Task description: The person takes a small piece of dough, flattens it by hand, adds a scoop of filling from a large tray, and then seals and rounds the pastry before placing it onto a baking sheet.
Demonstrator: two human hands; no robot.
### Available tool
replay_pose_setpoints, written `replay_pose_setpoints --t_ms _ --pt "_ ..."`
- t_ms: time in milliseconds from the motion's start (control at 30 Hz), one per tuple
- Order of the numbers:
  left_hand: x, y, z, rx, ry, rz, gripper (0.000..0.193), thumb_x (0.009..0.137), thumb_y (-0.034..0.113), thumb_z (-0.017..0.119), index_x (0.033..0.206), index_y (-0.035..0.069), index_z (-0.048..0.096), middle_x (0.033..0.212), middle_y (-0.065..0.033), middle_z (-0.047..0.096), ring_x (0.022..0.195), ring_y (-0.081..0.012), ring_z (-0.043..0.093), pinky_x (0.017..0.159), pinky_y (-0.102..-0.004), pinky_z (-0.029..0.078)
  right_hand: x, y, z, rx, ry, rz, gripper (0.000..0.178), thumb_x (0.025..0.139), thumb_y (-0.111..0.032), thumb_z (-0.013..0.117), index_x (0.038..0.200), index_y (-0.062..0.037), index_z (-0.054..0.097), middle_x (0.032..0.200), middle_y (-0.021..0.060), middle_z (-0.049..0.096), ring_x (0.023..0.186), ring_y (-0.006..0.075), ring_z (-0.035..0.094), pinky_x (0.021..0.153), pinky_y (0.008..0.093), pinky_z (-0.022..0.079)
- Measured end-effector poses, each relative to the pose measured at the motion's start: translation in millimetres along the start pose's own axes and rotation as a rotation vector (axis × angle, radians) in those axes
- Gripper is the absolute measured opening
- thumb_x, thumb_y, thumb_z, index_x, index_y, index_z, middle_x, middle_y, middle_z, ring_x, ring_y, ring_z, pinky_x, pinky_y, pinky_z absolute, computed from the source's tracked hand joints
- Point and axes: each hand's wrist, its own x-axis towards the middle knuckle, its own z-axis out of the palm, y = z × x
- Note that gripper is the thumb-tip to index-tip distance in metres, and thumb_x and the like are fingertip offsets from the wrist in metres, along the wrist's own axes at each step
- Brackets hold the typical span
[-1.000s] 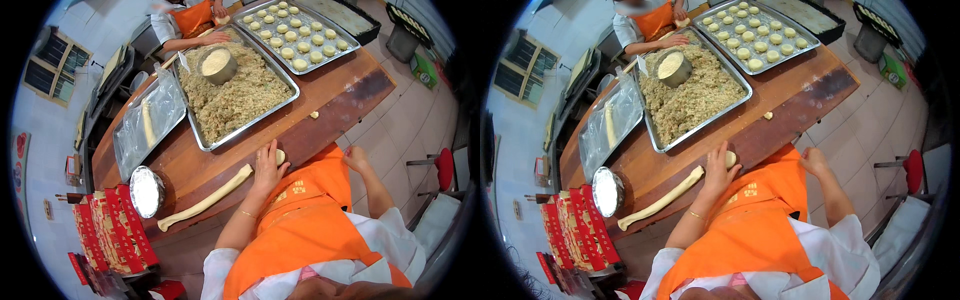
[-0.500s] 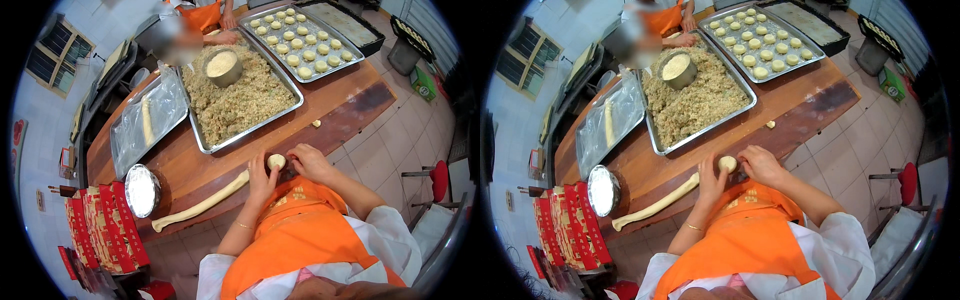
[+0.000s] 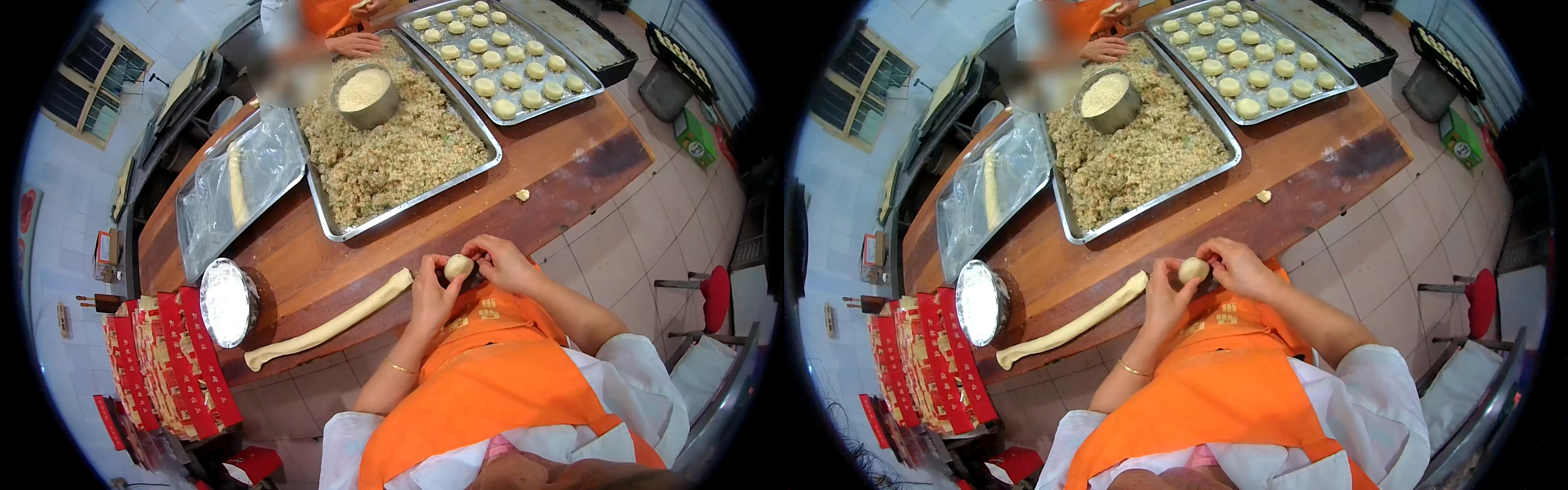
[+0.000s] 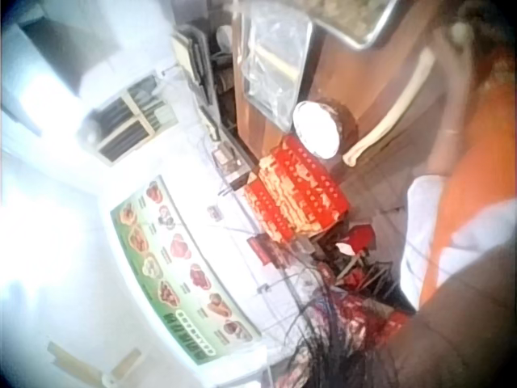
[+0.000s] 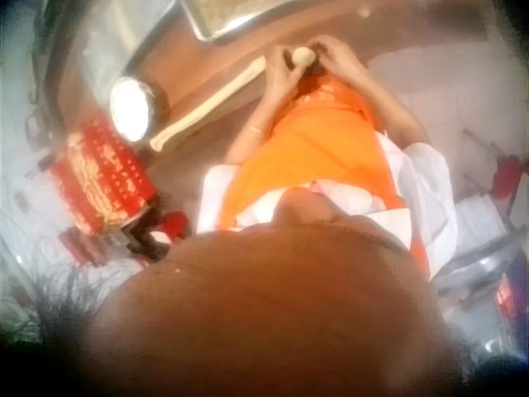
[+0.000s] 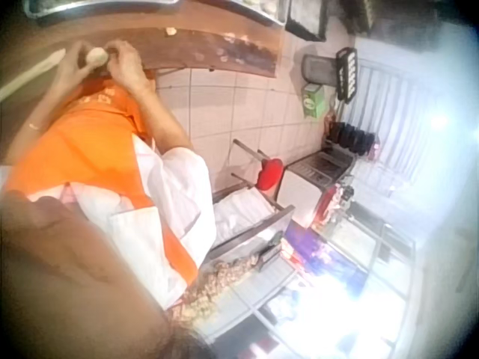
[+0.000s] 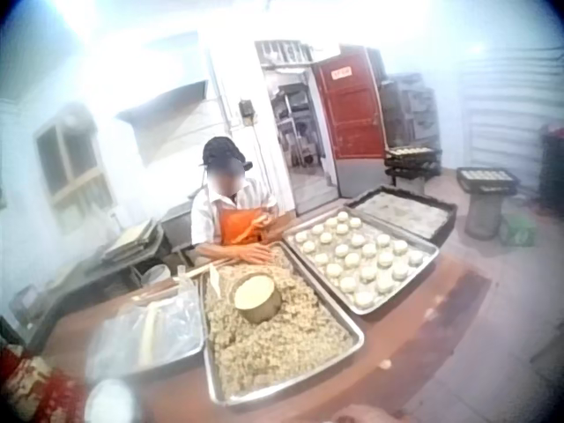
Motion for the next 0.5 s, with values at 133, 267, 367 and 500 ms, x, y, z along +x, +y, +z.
replay_pose_setpoints --t_ms 133,267,367,500 --pt "2 6 0 -0.260 0.011 -0.037 0.050 0.080 0.006 0.077 0.122 0.002 0.051 0.107 -0.0121 0.065 0.097 -0.0243 0.065 0.086 -0.0351 0.052 7 13 -10 0.339 -0.105 0.223 0.025 0.097 -0.018 0.060 0.118 -0.0038 0.059 0.105 0.0037 0.064 0.090 0.0118 0.062 0.078 0.0286 0.051" --pt "18 22 -14 -0.011 0.047 0.205 0.063 0.076 0.009 0.081 0.131 0.002 0.051 0.107 -0.0130 0.066 0.100 -0.0251 0.065 0.088 -0.0362 0.051 18 6 -20 0.503 -0.282 0.309 0.036 0.099 -0.030 0.059 0.126 -0.0059 0.057 0.111 0.0027 0.063 0.095 0.0105 0.059 0.080 0.0286 0.052" --pt "30 31 -21 0.283 0.034 0.416 0.056 0.078 0.008 0.077 0.130 0.006 0.053 0.112 -0.0156 0.065 0.103 -0.0362 0.062 0.089 -0.0437 0.049 32 21 -16 0.623 -0.428 0.190 0.048 0.095 -0.035 0.066 0.130 -0.0042 0.053 0.117 0.0025 0.061 0.105 0.0107 0.057 0.089 0.0288 0.049" --pt "62 70 -29 0.459 -0.026 0.832 0.051 0.082 0.008 0.072 0.129 0.006 0.053 0.111 -0.0132 0.066 0.104 -0.0323 0.064 0.087 -0.0438 0.050 59 -9 -50 0.497 -0.473 0.069 0.052 0.091 -0.023 0.070 0.134 -0.0019 0.049 0.125 0.0054 0.058 0.116 0.0123 0.052 0.101 0.0303 0.043"
